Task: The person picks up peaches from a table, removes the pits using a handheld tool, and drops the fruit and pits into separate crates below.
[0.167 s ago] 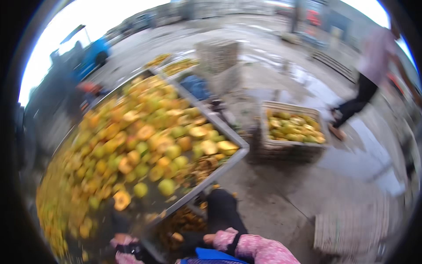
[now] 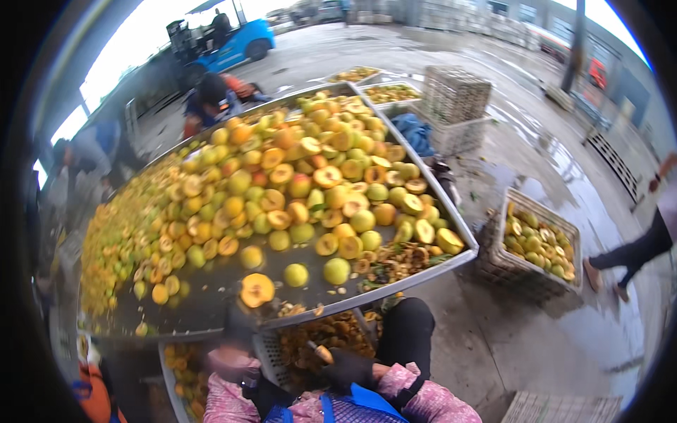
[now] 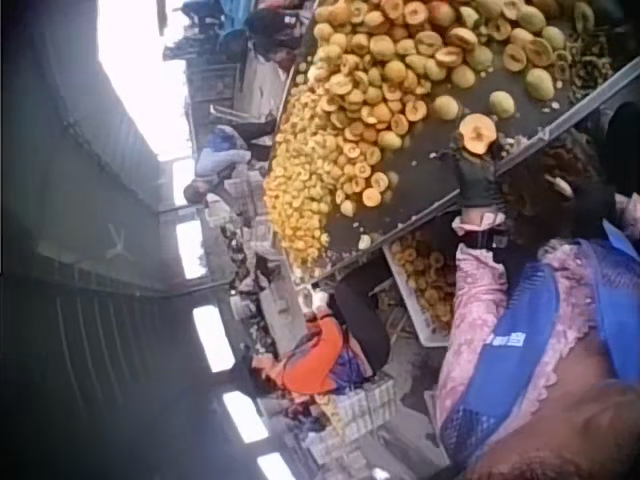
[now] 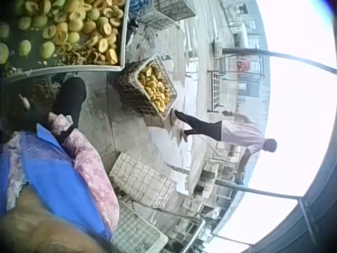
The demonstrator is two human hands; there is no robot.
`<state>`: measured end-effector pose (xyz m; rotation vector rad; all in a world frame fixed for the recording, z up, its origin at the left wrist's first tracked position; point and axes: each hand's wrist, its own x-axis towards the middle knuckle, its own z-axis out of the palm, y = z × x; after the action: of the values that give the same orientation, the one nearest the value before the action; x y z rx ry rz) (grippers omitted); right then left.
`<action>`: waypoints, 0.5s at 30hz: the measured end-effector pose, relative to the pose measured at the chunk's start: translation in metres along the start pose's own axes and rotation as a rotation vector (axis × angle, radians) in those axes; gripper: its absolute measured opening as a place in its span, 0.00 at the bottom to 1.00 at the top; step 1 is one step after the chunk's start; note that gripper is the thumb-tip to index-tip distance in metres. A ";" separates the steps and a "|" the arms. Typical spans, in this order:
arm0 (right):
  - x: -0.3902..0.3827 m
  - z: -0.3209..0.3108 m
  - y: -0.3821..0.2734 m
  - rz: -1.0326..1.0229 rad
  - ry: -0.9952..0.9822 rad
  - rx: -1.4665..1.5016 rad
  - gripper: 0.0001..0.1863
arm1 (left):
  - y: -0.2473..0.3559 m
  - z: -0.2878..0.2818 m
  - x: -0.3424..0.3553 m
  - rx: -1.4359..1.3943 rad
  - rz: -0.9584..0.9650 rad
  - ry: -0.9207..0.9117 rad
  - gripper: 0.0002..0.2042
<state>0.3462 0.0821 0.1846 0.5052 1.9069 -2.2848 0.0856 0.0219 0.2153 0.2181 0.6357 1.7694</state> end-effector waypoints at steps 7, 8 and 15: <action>-0.013 0.017 -0.035 0.070 0.096 0.200 0.19 | -0.014 0.049 -0.055 0.041 0.066 0.031 0.25; -0.010 0.022 -0.036 0.005 0.125 0.242 0.18 | -0.013 0.045 -0.060 -0.014 0.042 -0.027 0.23; -0.014 0.020 -0.049 -0.183 0.158 0.581 0.21 | -0.031 0.054 -0.051 0.005 -0.052 -0.007 0.22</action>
<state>0.3411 0.0705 0.2379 0.6022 1.3610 -3.0068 0.1516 -0.0046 0.2530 0.2096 0.6352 1.7165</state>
